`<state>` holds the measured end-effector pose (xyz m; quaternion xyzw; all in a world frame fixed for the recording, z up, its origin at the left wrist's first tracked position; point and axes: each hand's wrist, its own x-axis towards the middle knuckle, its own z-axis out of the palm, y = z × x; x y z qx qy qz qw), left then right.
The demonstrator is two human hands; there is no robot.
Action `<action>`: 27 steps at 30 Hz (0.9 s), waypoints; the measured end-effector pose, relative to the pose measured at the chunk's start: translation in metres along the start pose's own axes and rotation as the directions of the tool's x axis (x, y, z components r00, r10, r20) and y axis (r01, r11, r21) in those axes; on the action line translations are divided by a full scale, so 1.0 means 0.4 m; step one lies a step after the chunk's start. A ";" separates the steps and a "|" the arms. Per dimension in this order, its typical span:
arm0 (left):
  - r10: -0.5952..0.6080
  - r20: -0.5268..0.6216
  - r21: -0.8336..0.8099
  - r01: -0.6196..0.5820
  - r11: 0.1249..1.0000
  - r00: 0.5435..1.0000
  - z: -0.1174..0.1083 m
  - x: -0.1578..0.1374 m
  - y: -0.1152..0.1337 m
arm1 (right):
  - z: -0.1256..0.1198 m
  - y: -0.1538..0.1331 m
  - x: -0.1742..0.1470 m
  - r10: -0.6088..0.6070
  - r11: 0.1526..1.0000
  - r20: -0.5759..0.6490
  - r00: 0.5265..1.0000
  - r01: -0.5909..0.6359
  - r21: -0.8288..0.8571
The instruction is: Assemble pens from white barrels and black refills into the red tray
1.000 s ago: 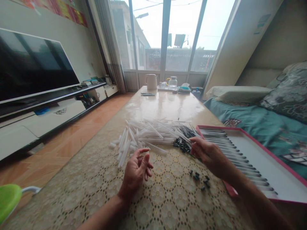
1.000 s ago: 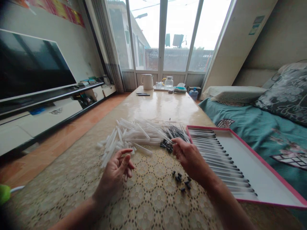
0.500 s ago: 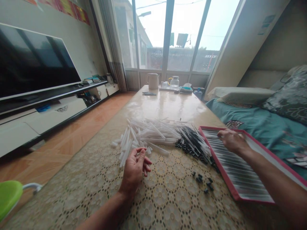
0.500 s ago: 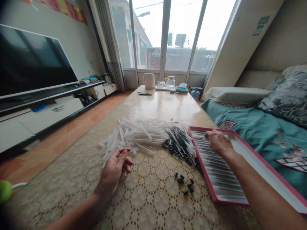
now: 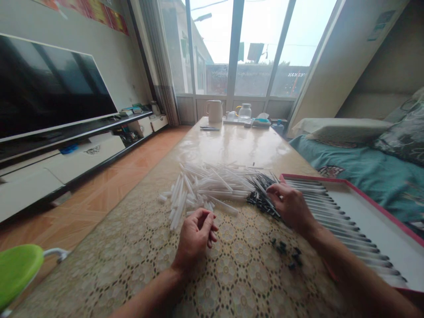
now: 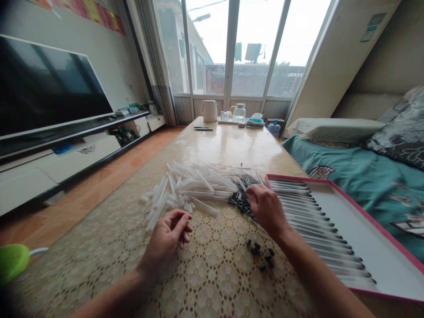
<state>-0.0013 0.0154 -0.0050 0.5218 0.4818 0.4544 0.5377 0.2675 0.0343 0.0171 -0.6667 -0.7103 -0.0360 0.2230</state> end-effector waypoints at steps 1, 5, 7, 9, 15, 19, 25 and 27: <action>0.006 0.031 0.030 -0.007 1.000 0.999 0.003 -0.005 0.001 | 0.013 -0.052 -0.010 -0.059 0.995 0.060 0.996 0.054 0.084; 0.021 0.138 0.104 -0.036 0.994 0.990 0.012 -0.021 0.004 | 0.070 -0.191 -0.036 -0.081 0.979 0.128 0.988 0.054 0.196; 0.014 0.169 0.103 -0.032 0.994 0.985 0.014 -0.024 0.004 | 0.088 -0.211 -0.039 -0.069 0.981 0.129 0.989 0.044 0.190; -0.005 0.179 0.066 -0.007 0.998 0.984 0.013 -0.022 0.004 | 0.092 -0.208 -0.039 -0.060 0.983 0.130 0.990 0.035 0.183; -0.133 0.237 -0.214 0.186 0.959 0.962 0.011 -0.009 0.005 | 0.034 -0.195 -0.079 -0.073 0.964 0.077 0.994 0.051 0.260; -0.167 0.277 -0.394 0.271 0.878 0.946 0.004 -0.004 0.001 | 0.007 -0.229 -0.120 -0.186 0.926 0.091 0.978 0.143 0.350; -0.227 0.201 -0.482 0.298 0.824 0.953 -0.004 0.002 0.008 | -0.014 -0.153 -0.090 -0.036 0.990 0.091 0.995 0.023 0.138; -0.235 0.183 -0.497 0.297 0.816 0.954 -0.003 0.002 0.010 | -0.016 -0.097 -0.070 0.093 0.988 0.008 0.996 -0.091 -0.124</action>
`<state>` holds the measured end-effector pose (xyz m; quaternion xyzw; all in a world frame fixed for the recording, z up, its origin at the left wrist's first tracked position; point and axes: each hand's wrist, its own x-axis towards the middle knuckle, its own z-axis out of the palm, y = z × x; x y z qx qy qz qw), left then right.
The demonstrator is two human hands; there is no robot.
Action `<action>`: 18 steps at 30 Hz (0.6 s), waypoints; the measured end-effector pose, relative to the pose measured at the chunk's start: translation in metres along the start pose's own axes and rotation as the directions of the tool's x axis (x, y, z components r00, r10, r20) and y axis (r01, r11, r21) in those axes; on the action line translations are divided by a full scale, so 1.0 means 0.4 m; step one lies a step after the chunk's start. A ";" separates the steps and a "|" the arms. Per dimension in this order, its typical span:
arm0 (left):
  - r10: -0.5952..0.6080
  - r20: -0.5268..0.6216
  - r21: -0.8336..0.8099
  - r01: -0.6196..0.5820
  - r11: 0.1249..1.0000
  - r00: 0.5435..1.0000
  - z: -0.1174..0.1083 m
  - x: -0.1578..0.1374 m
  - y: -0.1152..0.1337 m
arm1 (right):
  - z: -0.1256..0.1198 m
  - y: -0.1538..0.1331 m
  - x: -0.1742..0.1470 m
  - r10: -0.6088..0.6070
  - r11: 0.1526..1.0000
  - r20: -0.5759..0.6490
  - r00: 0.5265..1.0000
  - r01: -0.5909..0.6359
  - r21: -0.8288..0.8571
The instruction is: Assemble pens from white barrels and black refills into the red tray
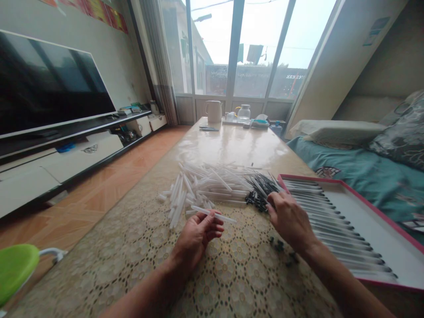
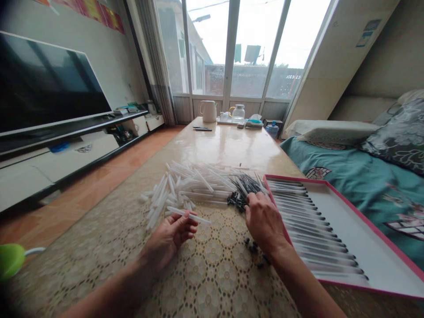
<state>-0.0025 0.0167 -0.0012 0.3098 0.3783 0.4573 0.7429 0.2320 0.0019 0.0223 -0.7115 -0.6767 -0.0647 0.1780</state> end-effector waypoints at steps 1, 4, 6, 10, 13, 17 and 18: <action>0.004 -0.001 -0.006 -0.005 1.000 1.000 0.001 0.000 0.000 | 0.004 0.023 0.011 0.043 0.994 -0.026 0.999 -0.045 -0.096; 0.016 0.002 -0.014 -0.016 1.000 1.000 0.001 0.001 -0.002 | 0.022 0.066 0.035 0.113 0.961 -0.071 0.991 -0.128 -0.247; 0.020 0.002 -0.018 -0.020 1.000 1.000 0.002 0.001 -0.003 | 0.032 0.071 0.046 0.138 0.945 -0.077 0.987 -0.154 -0.287; 0.018 -0.012 -0.012 -0.019 1.000 1.000 0.005 -0.002 -0.001 | 0.038 0.060 0.060 0.157 0.927 -0.024 0.987 -0.156 -0.342; 0.019 -0.028 -0.010 -0.019 1.000 0.999 0.008 -0.005 0.001 | 0.036 0.051 0.059 0.148 0.927 0.016 0.989 -0.133 -0.351; 0.007 -0.043 -0.034 -0.009 0.999 0.999 0.011 -0.006 0.002 | 0.030 0.044 0.041 0.165 0.925 0.030 0.986 -0.144 -0.352; 0.005 -0.047 -0.039 -0.007 0.999 0.999 0.011 -0.007 0.002 | 0.027 0.043 0.035 0.176 0.923 0.037 0.984 -0.151 -0.355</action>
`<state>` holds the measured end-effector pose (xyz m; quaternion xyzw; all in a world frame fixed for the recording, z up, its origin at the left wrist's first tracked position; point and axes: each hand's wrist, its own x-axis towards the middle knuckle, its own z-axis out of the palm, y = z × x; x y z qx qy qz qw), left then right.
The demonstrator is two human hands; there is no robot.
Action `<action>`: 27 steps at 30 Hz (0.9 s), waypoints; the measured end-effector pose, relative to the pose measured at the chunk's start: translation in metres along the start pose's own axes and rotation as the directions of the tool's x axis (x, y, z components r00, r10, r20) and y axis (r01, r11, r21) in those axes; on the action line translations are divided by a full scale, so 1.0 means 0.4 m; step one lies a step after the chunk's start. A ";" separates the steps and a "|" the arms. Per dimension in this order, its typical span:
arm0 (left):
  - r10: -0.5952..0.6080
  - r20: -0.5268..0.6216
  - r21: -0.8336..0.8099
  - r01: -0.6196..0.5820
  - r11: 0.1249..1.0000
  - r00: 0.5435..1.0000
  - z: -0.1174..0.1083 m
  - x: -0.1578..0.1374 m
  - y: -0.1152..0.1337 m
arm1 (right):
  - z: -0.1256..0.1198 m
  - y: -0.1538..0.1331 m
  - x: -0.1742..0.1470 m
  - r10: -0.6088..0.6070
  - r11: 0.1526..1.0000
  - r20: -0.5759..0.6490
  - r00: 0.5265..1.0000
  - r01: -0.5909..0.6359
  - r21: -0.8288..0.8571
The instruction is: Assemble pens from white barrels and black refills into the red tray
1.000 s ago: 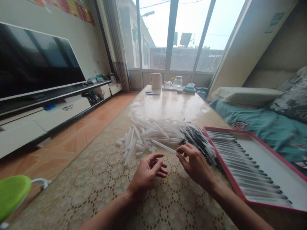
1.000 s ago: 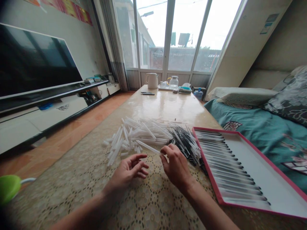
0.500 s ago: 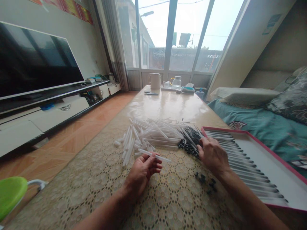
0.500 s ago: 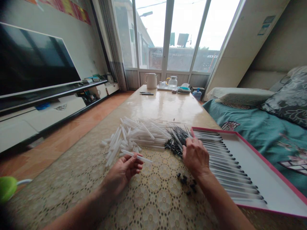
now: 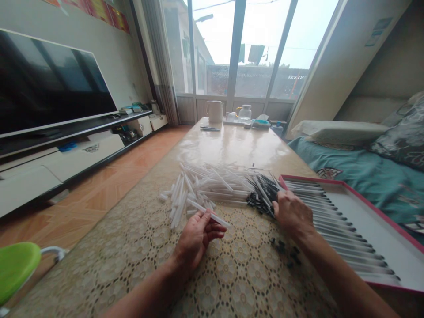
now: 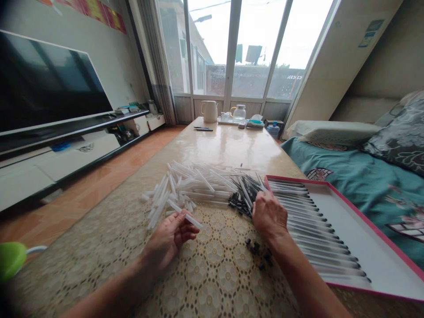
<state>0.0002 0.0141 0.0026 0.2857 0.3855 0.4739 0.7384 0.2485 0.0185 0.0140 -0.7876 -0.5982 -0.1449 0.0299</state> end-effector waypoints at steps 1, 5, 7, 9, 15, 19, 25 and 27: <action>0.000 -0.002 -0.002 0.000 1.000 1.000 0.000 0.000 0.000 | -0.002 0.001 -0.006 0.007 1.000 0.013 1.000 -0.007 -0.005; 0.002 0.004 0.004 -0.002 1.000 1.000 0.001 -0.001 0.001 | -0.007 0.005 -0.020 0.016 1.000 0.059 0.998 -0.015 -0.017; 0.005 0.009 0.013 -0.005 1.000 1.000 0.002 -0.001 0.002 | -0.004 0.009 -0.020 0.009 1.000 0.060 0.998 -0.009 -0.011; 0.007 0.015 0.031 -0.008 1.000 1.000 0.002 0.000 0.002 | 0.001 0.014 -0.019 0.010 1.000 0.057 0.998 -0.009 -0.007; 0.023 -0.008 0.021 -0.023 1.000 1.000 0.002 -0.001 0.001 | -0.025 0.003 -0.038 -0.182 0.969 -0.138 0.974 0.201 0.142; 0.038 -0.067 -0.038 -0.040 0.998 0.997 0.003 0.002 0.001 | -0.074 -0.050 -0.092 -0.345 0.811 -0.078 0.935 0.339 0.478; 0.045 -0.105 -0.091 -0.055 0.994 0.993 -0.001 0.010 0.003 | -0.080 -0.093 -0.144 -0.391 0.604 -0.133 0.911 0.363 0.709; 0.047 -0.105 -0.095 -0.057 0.994 0.993 -0.001 0.009 0.003 | -0.070 -0.097 -0.147 -0.393 0.587 -0.141 0.909 0.365 0.723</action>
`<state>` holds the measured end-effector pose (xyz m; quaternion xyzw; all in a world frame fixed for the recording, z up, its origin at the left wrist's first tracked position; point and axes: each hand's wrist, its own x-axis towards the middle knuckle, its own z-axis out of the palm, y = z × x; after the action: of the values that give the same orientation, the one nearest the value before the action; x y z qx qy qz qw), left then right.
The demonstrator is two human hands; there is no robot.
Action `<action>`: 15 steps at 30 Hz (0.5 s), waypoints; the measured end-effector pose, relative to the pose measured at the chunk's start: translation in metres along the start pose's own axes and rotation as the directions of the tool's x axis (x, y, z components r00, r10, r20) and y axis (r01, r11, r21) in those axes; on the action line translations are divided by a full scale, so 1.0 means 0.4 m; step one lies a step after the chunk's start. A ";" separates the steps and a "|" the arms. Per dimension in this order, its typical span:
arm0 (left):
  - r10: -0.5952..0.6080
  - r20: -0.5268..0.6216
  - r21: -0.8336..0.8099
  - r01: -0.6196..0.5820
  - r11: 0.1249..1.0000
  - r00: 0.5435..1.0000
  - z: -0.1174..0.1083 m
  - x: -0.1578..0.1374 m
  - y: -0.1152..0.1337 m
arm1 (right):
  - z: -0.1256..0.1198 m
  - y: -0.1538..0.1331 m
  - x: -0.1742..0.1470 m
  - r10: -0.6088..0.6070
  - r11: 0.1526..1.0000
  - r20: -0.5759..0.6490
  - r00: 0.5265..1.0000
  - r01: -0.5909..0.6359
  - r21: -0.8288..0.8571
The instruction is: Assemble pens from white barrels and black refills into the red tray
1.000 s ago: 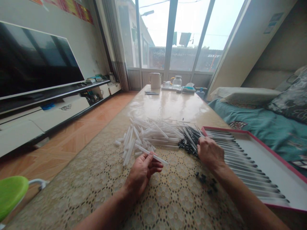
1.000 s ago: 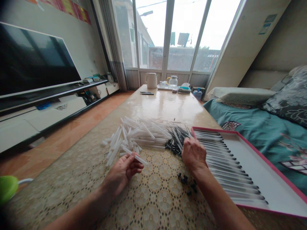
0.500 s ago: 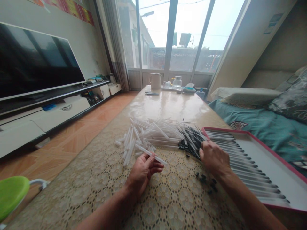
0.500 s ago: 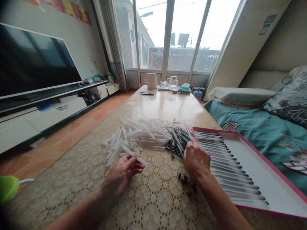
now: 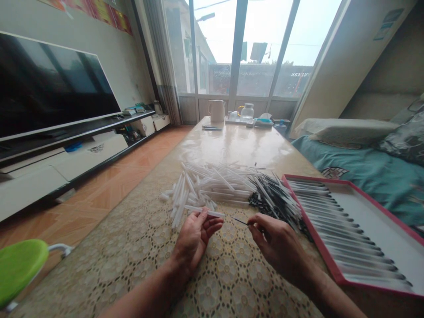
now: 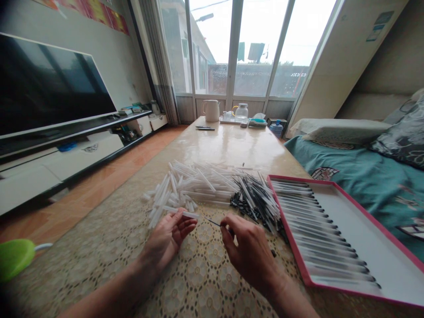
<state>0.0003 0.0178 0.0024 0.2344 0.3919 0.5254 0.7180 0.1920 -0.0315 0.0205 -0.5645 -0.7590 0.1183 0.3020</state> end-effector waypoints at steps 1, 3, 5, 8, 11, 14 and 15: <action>0.000 0.001 0.002 0.000 1.000 1.000 0.001 -0.001 0.000 | 0.004 0.001 0.000 -0.003 1.000 0.001 1.000 0.003 -0.001; -0.002 0.007 0.015 0.001 1.000 1.000 0.004 -0.005 0.000 | 0.012 0.001 0.001 -0.006 1.000 0.008 1.000 0.006 -0.012; -0.006 0.024 0.037 0.005 0.999 1.000 0.007 -0.008 0.000 | 0.018 -0.002 0.002 -0.010 1.000 0.007 1.000 0.010 -0.016; -0.009 0.056 0.059 0.006 0.998 0.998 0.009 -0.011 0.001 | 0.020 -0.006 -0.002 -0.013 1.000 -0.006 1.000 0.013 -0.003; 0.005 0.028 0.037 -0.006 0.999 1.000 0.005 -0.010 0.002 | 0.016 -0.005 -0.007 0.010 1.000 -0.028 1.000 -0.009 0.007; 0.018 0.012 0.023 -0.018 1.000 1.000 0.001 -0.007 0.000 | 0.012 -0.003 -0.009 0.023 1.000 -0.049 0.999 -0.023 0.016; 0.019 0.023 0.027 -0.019 0.999 1.000 0.000 -0.006 -0.002 | 0.012 -0.002 -0.009 0.020 1.000 -0.049 0.999 -0.020 0.013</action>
<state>0.0003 0.0153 0.0028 0.2538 0.3886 0.5241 0.7141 0.1891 -0.0344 0.0161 -0.5729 -0.7450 0.1121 0.3229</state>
